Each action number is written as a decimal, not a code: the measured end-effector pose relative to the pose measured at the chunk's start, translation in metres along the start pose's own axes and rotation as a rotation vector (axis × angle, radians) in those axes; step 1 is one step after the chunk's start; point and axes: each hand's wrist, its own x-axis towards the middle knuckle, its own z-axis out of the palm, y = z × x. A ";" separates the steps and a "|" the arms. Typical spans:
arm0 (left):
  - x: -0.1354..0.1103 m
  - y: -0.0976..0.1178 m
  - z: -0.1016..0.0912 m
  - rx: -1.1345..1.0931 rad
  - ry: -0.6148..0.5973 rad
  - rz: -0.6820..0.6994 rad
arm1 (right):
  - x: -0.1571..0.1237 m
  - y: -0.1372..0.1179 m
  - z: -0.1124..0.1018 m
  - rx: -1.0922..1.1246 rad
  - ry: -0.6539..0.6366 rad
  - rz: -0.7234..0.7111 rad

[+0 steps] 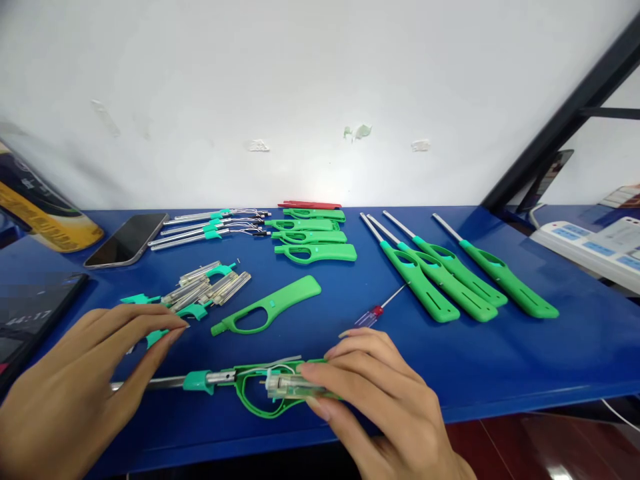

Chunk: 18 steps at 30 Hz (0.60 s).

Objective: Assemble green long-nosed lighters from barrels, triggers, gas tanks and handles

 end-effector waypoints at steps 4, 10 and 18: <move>-0.005 0.015 -0.010 -0.091 0.008 -0.167 | -0.001 0.000 -0.001 0.016 -0.007 0.022; -0.002 0.037 -0.006 -0.437 -0.043 -0.177 | 0.002 0.000 0.000 0.019 0.006 -0.029; 0.007 0.070 -0.002 -0.762 -0.112 -0.172 | 0.010 -0.001 -0.004 0.044 -0.039 -0.097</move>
